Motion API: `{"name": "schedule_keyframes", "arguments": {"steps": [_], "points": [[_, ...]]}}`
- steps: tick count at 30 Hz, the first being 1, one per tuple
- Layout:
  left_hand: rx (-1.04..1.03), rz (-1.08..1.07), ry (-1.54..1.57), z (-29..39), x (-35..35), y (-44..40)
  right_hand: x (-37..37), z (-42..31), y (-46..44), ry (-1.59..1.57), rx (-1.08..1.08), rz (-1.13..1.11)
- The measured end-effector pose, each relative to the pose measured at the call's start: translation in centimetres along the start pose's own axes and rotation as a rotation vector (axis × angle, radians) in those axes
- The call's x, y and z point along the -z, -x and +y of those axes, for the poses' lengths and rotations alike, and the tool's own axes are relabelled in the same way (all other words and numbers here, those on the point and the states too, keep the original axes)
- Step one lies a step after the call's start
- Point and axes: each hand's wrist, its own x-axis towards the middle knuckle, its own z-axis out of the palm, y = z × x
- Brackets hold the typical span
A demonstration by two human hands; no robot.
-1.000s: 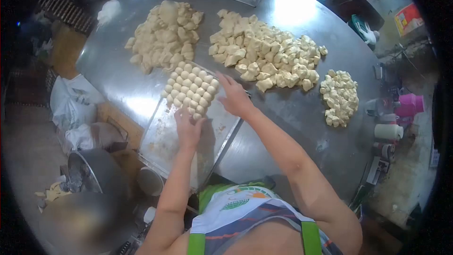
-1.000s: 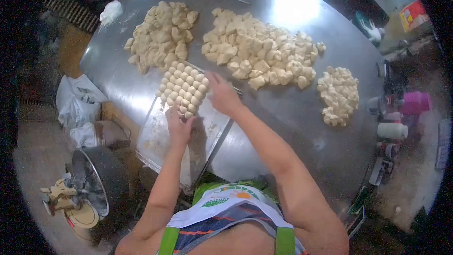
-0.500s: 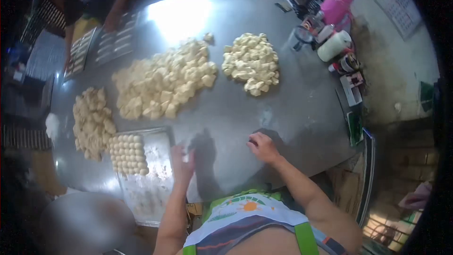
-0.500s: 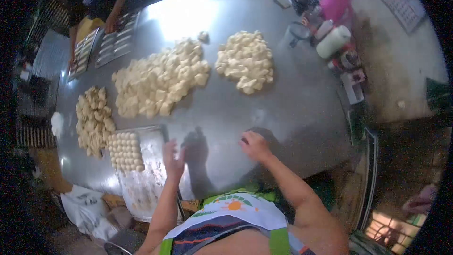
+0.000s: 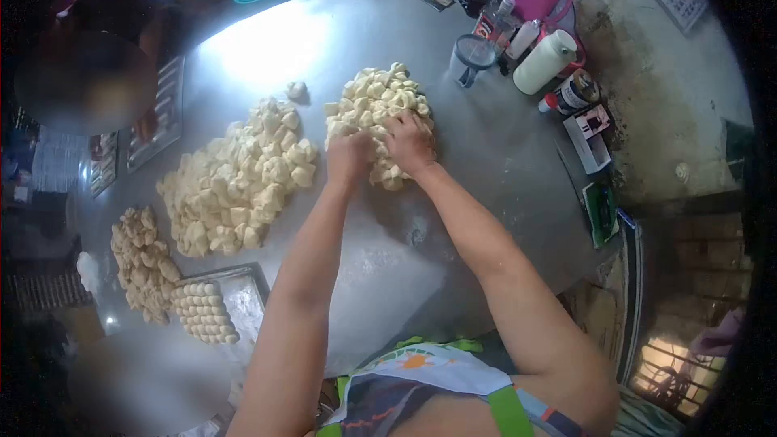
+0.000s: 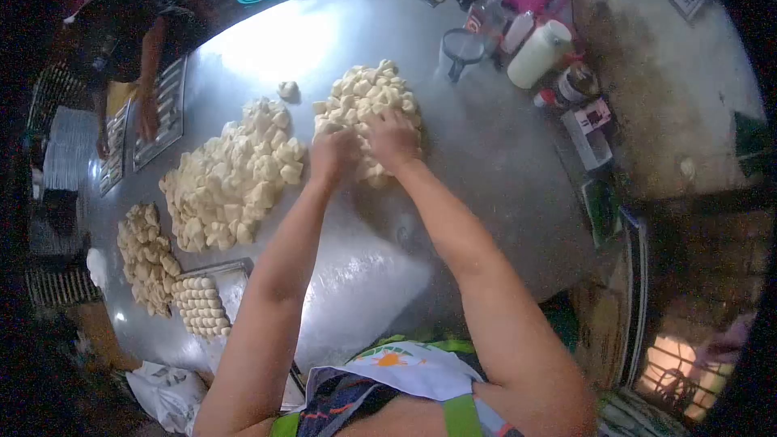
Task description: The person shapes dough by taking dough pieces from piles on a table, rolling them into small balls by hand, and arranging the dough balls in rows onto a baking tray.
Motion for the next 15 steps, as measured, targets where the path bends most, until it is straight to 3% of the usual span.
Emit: {"name": "schedule_keyframes", "arguments": {"steps": [1,3,5,7,8,9,11,13,15], "points": [[-0.009,-0.011,0.005,0.1,-0.1,0.1,0.3,0.3,0.8,0.008,-0.013,0.001],[-0.007,0.08,0.124,-0.4,0.3,0.2,2.9,-0.8,2.4,-0.328,-0.152,0.053],[-0.041,0.065,0.027,-2.2,0.0,0.8,5.8,-2.2,6.1,-0.487,-0.187,0.035],[0.081,0.178,0.338,-3.2,0.5,3.0,7.0,-2.6,11.1,-0.604,-0.327,-0.091],[0.06,0.211,0.293,-2.5,2.3,5.2,7.2,-2.5,13.6,-0.696,-0.465,-0.21],[0.034,0.241,0.249,-1.4,4.5,8.0,7.5,-2.4,15.3,-0.695,-0.47,-0.192],[0.129,0.316,0.605,-0.9,6.7,14.2,8.5,-2.6,18.2,-0.672,-0.562,-0.244],[0.211,0.165,0.457,-3.0,7.4,21.9,9.0,-3.5,16.5,-0.582,-0.467,-0.191],[0.141,0.044,0.096,-4.8,6.3,29.1,8.1,-4.0,12.5,-0.541,-0.372,-0.085]]}}
